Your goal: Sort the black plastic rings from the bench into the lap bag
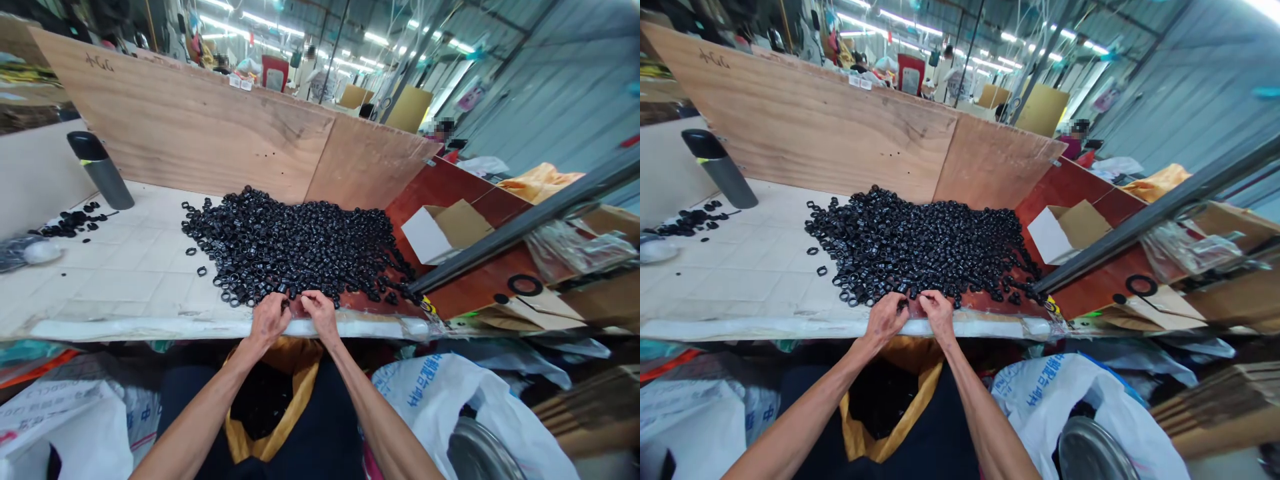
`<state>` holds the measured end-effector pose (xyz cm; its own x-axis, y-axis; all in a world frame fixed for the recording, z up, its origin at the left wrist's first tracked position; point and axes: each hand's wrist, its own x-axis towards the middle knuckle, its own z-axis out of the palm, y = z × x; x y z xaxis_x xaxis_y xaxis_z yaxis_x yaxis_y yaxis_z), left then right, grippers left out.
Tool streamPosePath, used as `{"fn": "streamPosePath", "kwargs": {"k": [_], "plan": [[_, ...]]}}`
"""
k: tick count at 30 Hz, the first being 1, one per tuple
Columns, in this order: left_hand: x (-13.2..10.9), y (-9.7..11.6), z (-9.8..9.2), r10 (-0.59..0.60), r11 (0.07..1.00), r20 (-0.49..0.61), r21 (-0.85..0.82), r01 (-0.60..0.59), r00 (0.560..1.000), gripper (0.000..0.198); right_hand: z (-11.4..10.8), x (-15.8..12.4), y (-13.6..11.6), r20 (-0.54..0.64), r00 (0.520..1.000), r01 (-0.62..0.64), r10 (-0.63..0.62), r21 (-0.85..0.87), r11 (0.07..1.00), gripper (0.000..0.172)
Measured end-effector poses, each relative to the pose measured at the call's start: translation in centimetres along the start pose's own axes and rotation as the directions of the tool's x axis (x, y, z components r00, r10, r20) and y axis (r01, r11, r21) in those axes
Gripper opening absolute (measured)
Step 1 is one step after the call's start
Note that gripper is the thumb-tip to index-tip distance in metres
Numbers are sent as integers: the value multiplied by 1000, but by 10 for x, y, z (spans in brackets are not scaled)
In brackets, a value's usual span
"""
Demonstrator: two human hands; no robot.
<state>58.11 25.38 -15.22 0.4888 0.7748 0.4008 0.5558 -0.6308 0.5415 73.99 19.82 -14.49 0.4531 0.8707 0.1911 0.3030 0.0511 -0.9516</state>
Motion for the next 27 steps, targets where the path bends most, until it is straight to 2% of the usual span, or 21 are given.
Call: {"fn": "streamPosePath", "kwargs": {"k": [2, 4, 9, 12, 17, 20, 27], "plan": [[-1, -1, 2, -31, 997, -21, -69, 30, 999, 25, 8, -1, -7, 17, 995, -104, 103, 199, 975, 26], [-2, -2, 4, -50, 992, -31, -117, 46, 998, 27, 17, -4, -13, 47, 995, -102, 93, 271, 957, 24], [-6, -1, 2, -48, 957, -53, -288, 31, 997, 26, 26, -11, -14, 44, 998, 37, -48, 223, 974, 14], [-6, -1, 2, -111, 895, -39, -439, 82, 993, 26, 24, -13, -10, 15, 1000, 23, -27, 230, 973, 14], [-4, -4, 5, -193, 732, -12, -668, 136, 981, 27, 21, -13, -2, 36, 997, -79, 72, 283, 956, 22], [-3, -8, 6, -155, 706, -13, -701, 101, 988, 23, 19, -13, 2, 55, 993, -116, 104, 307, 945, 26], [-1, -12, 0, 18, 790, -107, -608, -80, 994, 19, 18, -10, 4, 52, 995, -96, 85, 267, 959, 24]]}}
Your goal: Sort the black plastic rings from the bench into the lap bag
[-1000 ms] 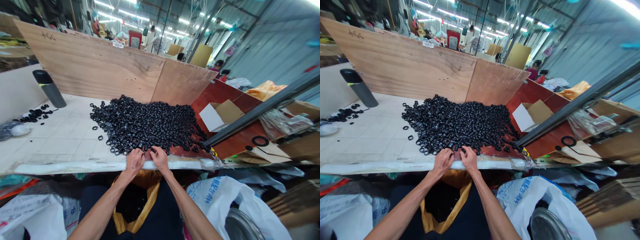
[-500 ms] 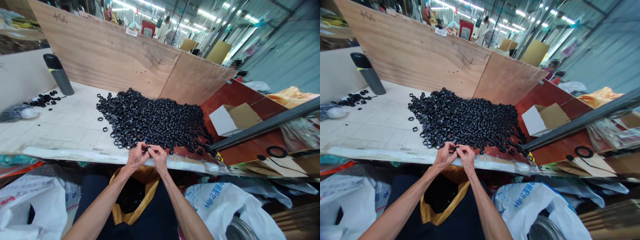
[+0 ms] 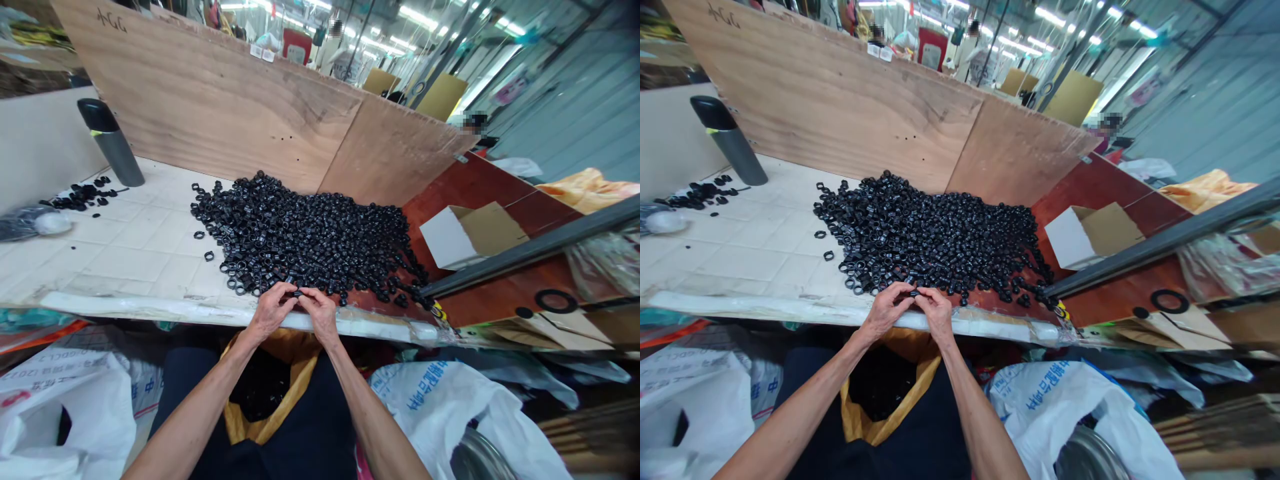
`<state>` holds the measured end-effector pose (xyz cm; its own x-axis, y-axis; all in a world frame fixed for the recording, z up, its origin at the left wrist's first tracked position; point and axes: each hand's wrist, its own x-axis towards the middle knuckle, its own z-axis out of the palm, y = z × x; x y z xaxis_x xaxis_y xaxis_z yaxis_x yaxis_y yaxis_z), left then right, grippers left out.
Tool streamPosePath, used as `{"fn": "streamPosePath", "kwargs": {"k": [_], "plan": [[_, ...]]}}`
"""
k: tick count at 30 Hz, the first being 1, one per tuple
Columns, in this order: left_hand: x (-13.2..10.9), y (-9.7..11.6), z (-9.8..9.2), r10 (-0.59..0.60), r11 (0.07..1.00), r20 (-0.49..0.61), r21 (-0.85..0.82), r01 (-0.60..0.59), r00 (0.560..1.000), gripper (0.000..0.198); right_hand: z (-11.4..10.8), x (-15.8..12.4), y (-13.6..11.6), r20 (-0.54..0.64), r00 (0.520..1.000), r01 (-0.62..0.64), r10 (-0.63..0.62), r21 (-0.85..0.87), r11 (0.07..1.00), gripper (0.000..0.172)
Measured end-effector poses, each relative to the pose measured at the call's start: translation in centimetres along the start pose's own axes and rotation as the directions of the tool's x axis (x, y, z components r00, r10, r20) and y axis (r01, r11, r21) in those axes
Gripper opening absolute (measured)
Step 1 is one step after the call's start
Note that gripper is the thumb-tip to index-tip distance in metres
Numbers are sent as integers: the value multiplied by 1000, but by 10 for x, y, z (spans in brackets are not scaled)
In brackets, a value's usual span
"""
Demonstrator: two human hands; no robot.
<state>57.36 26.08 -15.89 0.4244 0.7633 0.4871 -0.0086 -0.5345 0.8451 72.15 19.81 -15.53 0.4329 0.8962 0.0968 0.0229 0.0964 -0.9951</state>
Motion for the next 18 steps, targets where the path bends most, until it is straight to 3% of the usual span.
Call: {"fn": "streamPosePath", "kwargs": {"k": [7, 13, 18], "plan": [[3, 3, -2, 3, 1000, 18, 26, -3, 1000, 17, 1, 2, 1, 14, 1000, -27, 27, -56, 998, 23], [3, 3, -1, -61, 998, 33, 13, 61, 998, 15, -3, 2, -3, 53, 990, 139, -133, -134, 981, 17], [5, 0, 0, -141, 990, 63, 30, 139, 988, 15, -5, 2, 0, 53, 991, 129, -126, -57, 990, 13]]}}
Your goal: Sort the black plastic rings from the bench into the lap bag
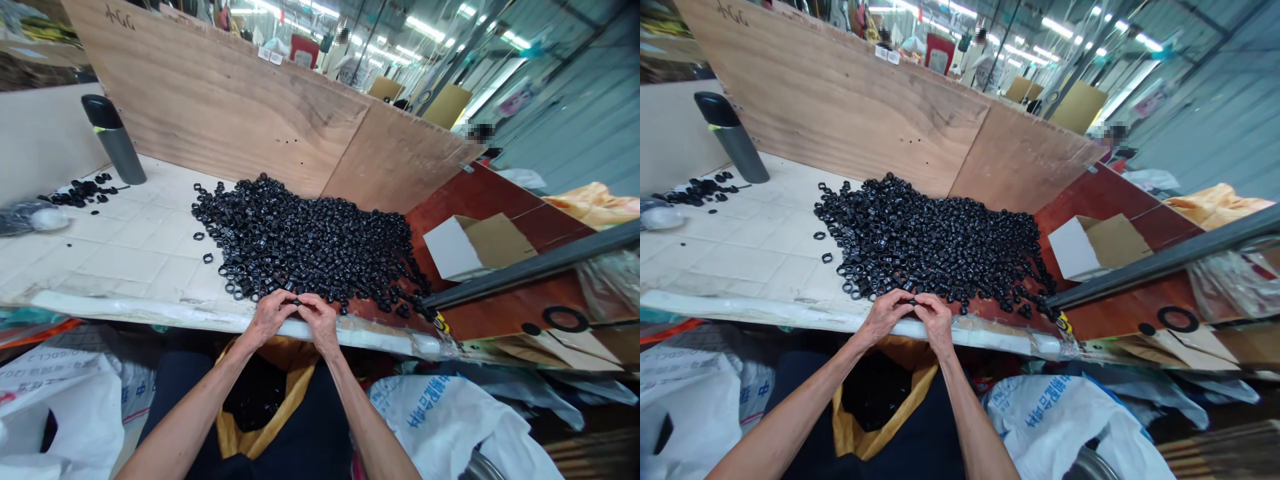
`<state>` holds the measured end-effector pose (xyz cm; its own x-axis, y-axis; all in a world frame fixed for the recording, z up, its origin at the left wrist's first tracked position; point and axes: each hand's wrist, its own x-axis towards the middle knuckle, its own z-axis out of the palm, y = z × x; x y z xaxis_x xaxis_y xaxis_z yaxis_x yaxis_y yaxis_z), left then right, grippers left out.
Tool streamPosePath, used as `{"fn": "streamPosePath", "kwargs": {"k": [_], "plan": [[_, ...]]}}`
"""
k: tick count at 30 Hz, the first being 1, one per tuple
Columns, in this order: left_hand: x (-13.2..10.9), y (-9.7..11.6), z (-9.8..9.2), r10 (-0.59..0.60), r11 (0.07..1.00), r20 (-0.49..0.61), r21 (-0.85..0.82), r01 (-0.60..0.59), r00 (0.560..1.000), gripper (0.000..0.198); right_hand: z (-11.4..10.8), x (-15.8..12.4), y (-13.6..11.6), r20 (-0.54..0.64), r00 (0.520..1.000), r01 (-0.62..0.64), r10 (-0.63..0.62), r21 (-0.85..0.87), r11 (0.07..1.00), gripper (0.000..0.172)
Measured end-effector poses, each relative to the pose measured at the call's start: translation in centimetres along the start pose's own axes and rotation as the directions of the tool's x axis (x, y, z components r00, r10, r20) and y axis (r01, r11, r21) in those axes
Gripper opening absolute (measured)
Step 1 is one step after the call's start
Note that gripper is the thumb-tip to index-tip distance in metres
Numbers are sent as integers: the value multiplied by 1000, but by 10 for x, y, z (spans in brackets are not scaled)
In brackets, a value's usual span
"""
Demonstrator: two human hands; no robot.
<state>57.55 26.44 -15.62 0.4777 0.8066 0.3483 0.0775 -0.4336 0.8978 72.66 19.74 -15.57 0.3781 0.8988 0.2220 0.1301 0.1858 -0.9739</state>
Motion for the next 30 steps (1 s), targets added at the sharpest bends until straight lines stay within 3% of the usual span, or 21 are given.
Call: {"fn": "streamPosePath", "kwargs": {"k": [6, 12, 19, 25, 30], "plan": [[1, 1, 0, -31, 998, 5, -56, 31, 1000, 16, 0, 0, 4, 0, 989, -143, 145, 180, 973, 38], [0, 3, 0, -9, 994, -14, -107, 7, 1000, 17, 2, 5, 1, -10, 974, -224, 228, 145, 964, 29], [1, -4, 3, -38, 999, -9, -39, 37, 999, 15, -3, 3, 3, 8, 994, -108, 108, 82, 991, 22], [2, -4, 3, -54, 997, 0, -56, 53, 999, 14, 5, 3, 3, -51, 987, -154, 154, 12, 988, 49], [2, -2, 2, -32, 998, 7, -59, 32, 999, 15, 6, 1, 3, -55, 992, -119, 113, -122, 985, 37]]}}
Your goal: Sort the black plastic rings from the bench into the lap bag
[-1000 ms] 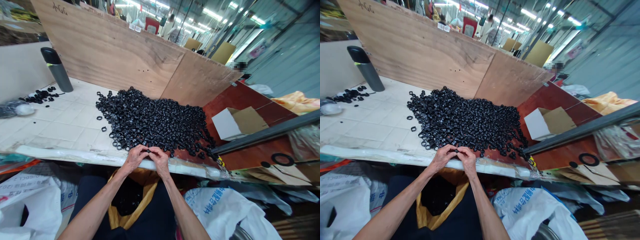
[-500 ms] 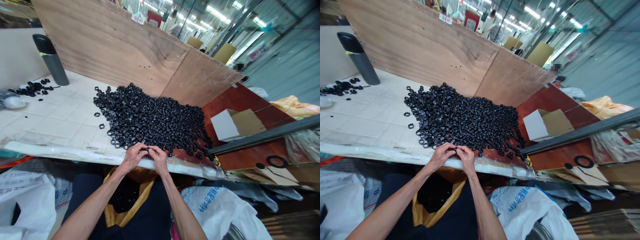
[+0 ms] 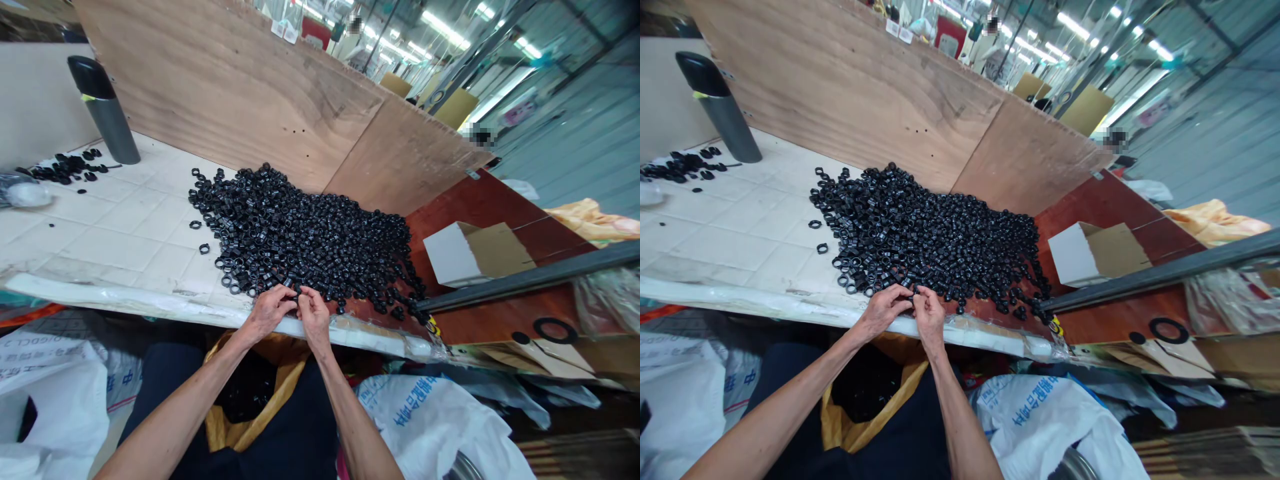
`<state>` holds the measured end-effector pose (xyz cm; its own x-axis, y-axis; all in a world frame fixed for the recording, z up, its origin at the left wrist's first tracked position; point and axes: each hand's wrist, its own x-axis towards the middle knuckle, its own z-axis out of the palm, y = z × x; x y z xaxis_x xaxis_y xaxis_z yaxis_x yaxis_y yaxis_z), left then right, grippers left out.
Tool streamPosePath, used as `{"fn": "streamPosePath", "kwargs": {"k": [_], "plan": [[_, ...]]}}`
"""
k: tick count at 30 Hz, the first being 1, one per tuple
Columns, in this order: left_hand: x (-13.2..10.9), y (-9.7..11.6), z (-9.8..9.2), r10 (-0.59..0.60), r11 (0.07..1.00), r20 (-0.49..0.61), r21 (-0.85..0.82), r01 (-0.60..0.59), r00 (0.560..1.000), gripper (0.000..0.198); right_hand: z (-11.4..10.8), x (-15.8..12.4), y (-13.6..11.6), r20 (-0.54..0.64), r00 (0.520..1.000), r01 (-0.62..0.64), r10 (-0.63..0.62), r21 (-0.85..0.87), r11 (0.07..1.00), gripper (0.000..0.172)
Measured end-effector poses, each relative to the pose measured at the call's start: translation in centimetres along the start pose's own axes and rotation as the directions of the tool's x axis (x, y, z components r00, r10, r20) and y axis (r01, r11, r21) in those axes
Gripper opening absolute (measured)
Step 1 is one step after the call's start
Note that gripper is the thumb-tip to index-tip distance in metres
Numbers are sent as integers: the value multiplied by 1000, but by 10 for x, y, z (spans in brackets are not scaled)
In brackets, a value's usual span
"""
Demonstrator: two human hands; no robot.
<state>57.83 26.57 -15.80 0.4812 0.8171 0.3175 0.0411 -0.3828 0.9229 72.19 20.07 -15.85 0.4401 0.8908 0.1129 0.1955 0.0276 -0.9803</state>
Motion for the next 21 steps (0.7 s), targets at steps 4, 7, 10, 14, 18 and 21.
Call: {"fn": "streamPosePath", "kwargs": {"k": [4, 7, 10, 14, 18, 21], "plan": [[0, -3, 1, -37, 999, -31, -11, 36, 999, 18, -3, -2, -1, 100, 995, 5, -7, 27, 1000, 34], [0, -4, 1, -51, 999, -22, -12, 51, 998, 18, -1, -1, -1, 20, 1000, -20, 21, -71, 997, 37], [-1, -3, 1, -51, 998, -46, -25, 50, 998, 18, 1, -1, -2, -28, 1000, -7, 4, -88, 996, 49], [-1, -1, 1, -37, 999, -70, -27, 35, 997, 18, -3, -4, -8, 36, 994, 106, -106, 5, 994, 37], [-1, -2, 2, -37, 998, -87, -44, 33, 996, 17, -6, -7, -12, 87, 984, 162, -158, -51, 985, 38], [-2, -4, 2, -22, 999, -88, -33, 19, 996, 16, -6, -8, -10, 57, 994, 96, -97, 23, 995, 24]]}}
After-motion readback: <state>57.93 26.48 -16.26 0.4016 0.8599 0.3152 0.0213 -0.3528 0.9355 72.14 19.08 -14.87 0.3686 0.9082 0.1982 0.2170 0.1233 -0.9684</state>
